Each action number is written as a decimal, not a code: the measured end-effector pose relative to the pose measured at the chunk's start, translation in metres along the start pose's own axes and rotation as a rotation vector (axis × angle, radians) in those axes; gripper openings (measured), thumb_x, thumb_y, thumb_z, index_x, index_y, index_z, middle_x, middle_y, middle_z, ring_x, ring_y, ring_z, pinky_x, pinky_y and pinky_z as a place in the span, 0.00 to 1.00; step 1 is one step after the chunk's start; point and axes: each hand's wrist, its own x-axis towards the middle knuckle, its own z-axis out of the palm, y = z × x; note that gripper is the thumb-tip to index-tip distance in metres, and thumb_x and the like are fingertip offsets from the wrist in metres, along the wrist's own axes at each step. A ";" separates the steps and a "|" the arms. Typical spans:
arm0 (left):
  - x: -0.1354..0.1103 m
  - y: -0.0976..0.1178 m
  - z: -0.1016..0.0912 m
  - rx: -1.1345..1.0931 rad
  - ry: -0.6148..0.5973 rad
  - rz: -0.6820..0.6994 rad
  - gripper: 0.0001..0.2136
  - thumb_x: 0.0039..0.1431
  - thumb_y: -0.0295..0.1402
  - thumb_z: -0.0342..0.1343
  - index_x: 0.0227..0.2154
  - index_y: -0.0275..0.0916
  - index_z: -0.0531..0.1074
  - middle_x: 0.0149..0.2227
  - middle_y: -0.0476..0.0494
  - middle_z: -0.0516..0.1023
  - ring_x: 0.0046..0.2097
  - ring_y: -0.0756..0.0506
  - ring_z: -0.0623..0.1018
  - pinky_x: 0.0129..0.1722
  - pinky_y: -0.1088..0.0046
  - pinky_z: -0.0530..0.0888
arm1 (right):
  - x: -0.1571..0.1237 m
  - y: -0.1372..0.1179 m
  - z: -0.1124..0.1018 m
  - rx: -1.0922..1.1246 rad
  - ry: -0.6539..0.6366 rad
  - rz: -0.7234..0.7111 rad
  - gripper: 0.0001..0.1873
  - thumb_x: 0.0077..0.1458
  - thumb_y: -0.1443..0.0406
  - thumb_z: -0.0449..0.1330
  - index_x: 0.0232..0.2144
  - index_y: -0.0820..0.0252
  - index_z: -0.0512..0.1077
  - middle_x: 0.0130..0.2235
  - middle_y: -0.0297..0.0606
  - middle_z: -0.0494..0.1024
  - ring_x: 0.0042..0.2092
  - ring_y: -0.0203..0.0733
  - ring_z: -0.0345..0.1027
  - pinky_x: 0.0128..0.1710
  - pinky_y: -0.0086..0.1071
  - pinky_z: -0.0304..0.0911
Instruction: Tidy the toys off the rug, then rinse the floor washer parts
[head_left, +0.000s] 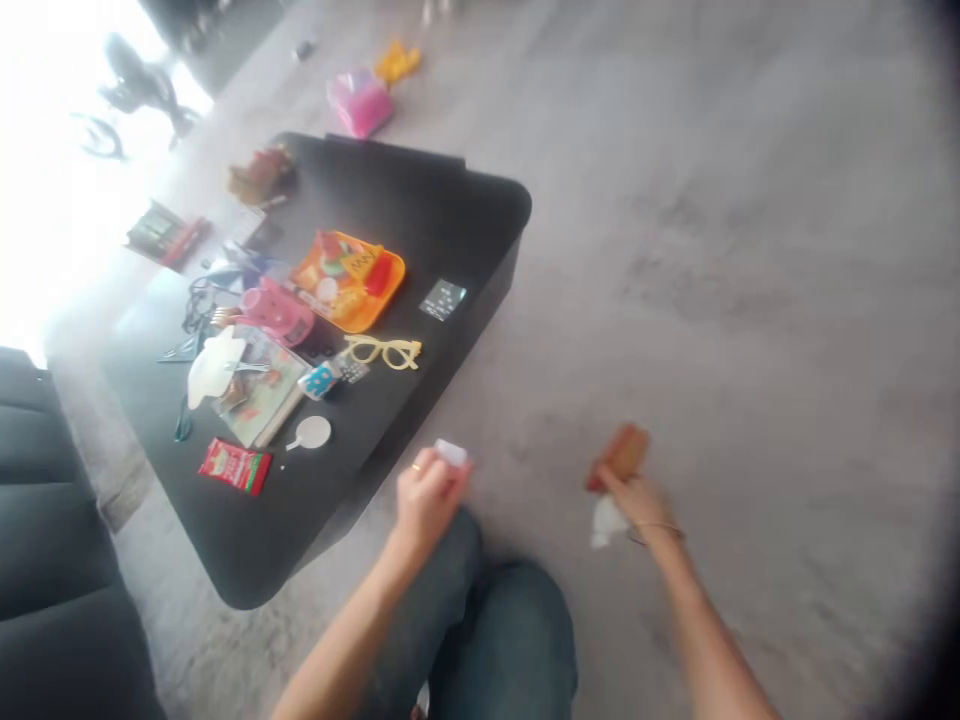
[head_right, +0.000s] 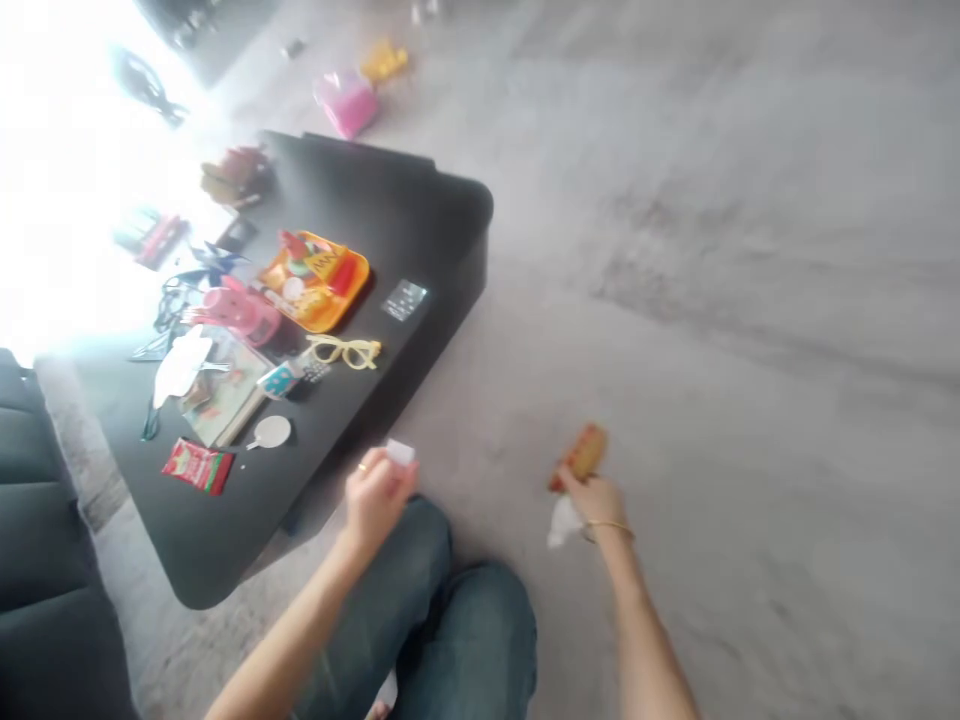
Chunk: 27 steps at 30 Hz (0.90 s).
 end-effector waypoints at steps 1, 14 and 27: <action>0.014 -0.016 -0.029 0.050 0.039 -0.016 0.19 0.65 0.34 0.52 0.17 0.40 0.62 0.22 0.50 0.67 0.23 0.54 0.65 0.23 0.79 0.62 | -0.019 -0.047 -0.013 0.041 -0.053 -0.105 0.24 0.55 0.54 0.57 0.11 0.55 0.68 0.19 0.50 0.75 0.29 0.50 0.77 0.25 0.33 0.59; 0.177 -0.147 -0.118 0.411 -0.456 -0.290 0.10 0.64 0.33 0.50 0.39 0.39 0.76 0.42 0.40 0.79 0.40 0.43 0.80 0.35 0.73 0.70 | -0.143 -0.448 -0.057 -0.202 0.159 -0.680 0.39 0.51 0.39 0.59 0.42 0.70 0.79 0.43 0.61 0.80 0.47 0.55 0.76 0.40 0.33 0.66; 0.096 -0.115 -0.154 -0.328 0.352 -0.419 0.18 0.65 0.39 0.49 0.19 0.42 0.61 0.15 0.55 0.63 0.19 0.51 0.64 0.22 0.76 0.63 | -0.193 -0.410 -0.002 1.050 -0.165 -0.258 0.24 0.61 0.49 0.48 0.21 0.56 0.64 0.24 0.37 0.73 0.31 0.43 0.70 0.30 0.30 0.64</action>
